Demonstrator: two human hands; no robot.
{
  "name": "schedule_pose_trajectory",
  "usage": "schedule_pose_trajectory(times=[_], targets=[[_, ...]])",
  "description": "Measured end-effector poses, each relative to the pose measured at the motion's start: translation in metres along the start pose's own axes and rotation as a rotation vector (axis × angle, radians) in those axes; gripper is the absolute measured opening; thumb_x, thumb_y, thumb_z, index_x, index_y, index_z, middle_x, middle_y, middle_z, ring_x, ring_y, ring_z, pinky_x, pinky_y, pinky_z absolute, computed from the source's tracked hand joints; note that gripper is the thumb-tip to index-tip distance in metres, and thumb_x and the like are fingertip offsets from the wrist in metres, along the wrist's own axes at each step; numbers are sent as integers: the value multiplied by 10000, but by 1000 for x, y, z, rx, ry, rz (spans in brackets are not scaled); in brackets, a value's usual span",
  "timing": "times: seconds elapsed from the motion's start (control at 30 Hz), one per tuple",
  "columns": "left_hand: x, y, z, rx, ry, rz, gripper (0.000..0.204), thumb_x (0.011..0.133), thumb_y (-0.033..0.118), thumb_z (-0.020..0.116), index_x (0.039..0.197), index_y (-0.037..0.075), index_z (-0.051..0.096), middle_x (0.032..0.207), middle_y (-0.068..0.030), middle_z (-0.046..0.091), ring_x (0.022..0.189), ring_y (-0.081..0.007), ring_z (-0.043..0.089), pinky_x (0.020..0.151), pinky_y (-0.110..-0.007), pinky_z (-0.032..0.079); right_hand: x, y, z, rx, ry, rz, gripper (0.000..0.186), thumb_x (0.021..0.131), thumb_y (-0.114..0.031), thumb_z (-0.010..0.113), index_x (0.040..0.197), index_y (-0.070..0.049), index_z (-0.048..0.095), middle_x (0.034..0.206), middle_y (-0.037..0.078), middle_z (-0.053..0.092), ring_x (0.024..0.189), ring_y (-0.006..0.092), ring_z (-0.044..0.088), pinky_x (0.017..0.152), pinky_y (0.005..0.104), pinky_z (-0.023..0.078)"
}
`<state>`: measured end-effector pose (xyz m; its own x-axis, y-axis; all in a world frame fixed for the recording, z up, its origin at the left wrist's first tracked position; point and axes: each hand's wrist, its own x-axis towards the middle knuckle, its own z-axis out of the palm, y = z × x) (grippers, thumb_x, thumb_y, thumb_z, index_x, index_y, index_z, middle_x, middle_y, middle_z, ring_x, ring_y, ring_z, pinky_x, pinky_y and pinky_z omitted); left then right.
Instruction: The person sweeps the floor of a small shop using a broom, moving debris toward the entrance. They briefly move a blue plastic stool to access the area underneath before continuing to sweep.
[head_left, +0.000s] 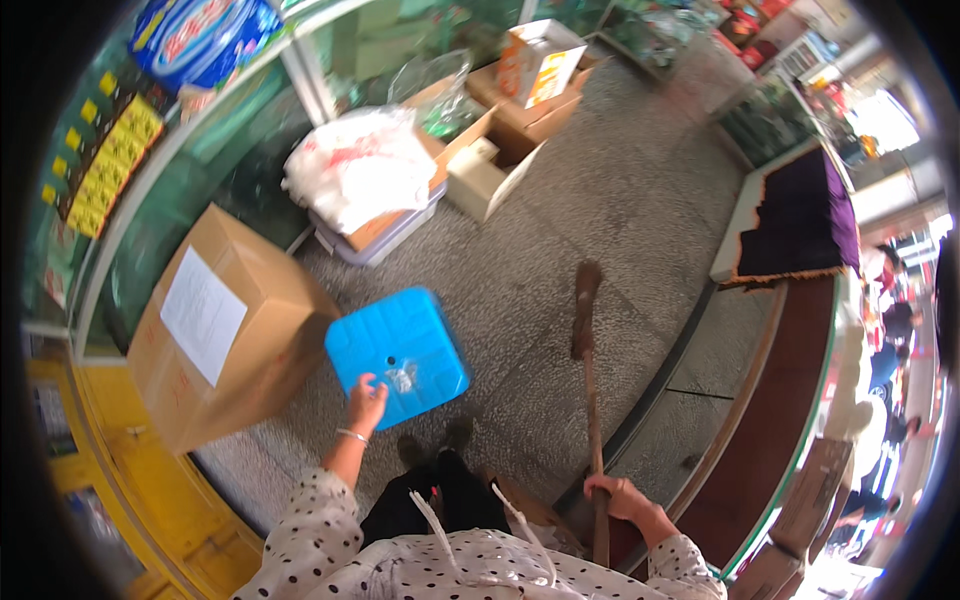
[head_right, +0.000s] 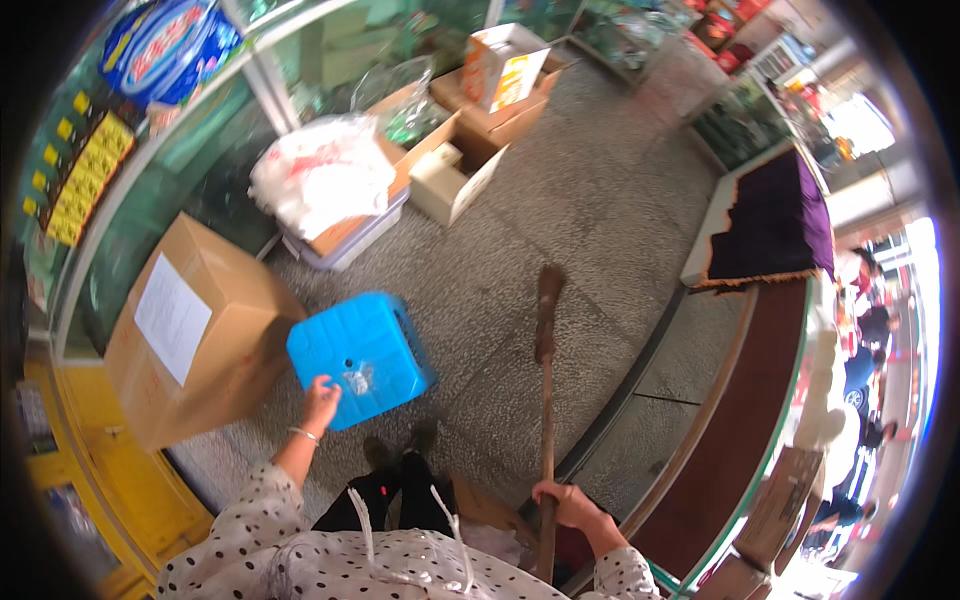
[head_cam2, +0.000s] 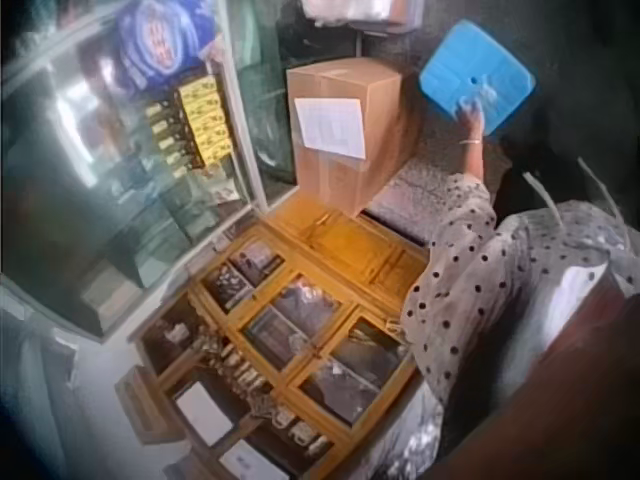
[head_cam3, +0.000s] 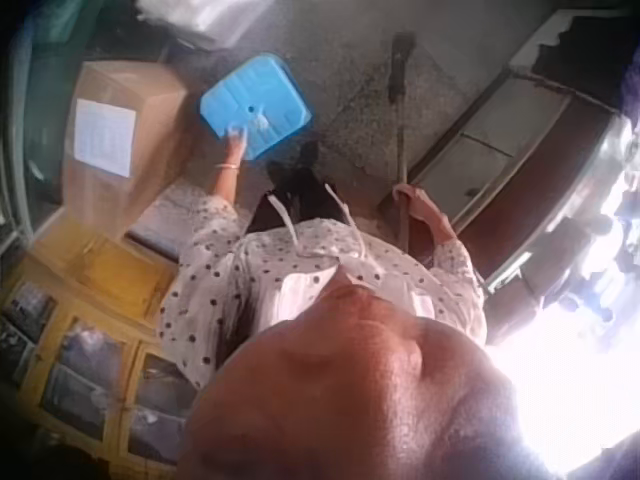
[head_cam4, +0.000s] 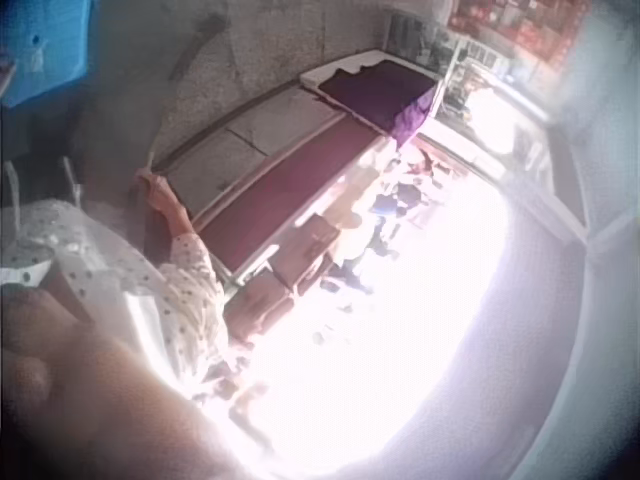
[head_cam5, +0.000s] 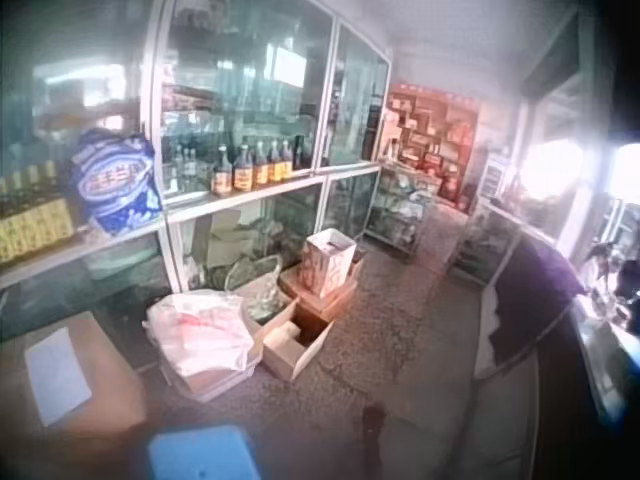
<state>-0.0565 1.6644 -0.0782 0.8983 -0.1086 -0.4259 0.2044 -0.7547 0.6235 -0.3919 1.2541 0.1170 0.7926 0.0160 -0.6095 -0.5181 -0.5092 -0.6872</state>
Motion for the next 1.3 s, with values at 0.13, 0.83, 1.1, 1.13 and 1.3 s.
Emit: schedule_pose_trajectory(times=[0.13,0.83,1.1,1.13,1.3], targets=[[42,-118,9,-320,102,-295,659,934,518,470,1275,-46,483,1294,-277,511,1174,-367,529,965,-476,436,40,1,42,25,-356,70,255,794,62,592,978,-114,610,872,51,641,861,165,627,769,304,488],[-208,-393,-62,-1303,486,-452,507,1012,432,385,1239,13,555,1136,-125,637,988,-242,630,814,-355,539,38,-101,83,-695,-207,344,599,943,-256,541,1473,-162,277,756,243,638,569,381,629,507,488,494],[-350,-469,-138,-1581,881,-1010,582,987,484,390,1347,35,479,1278,-165,577,1122,-314,585,943,-440,491,217,-171,167,-1104,-597,-73,696,949,-233,521,1515,-302,123,713,181,618,612,368,624,536,493,494],[-367,-475,-139,-1649,923,-973,587,988,483,388,1350,29,477,1295,-169,567,1145,-320,573,966,-454,477,250,-187,188,-1184,-709,14,685,973,-239,491,1519,-329,86,753,156,633,620,325,639,525,468,502],[-416,-493,-107,-1700,990,-1154,576,988,460,407,1349,17,478,1300,-179,562,1159,-324,563,980,-455,461,357,-238,244,-1379,-724,-31,669,983,-206,477,1507,-420,120,850,125,660,703,284,665,614,413,550]])
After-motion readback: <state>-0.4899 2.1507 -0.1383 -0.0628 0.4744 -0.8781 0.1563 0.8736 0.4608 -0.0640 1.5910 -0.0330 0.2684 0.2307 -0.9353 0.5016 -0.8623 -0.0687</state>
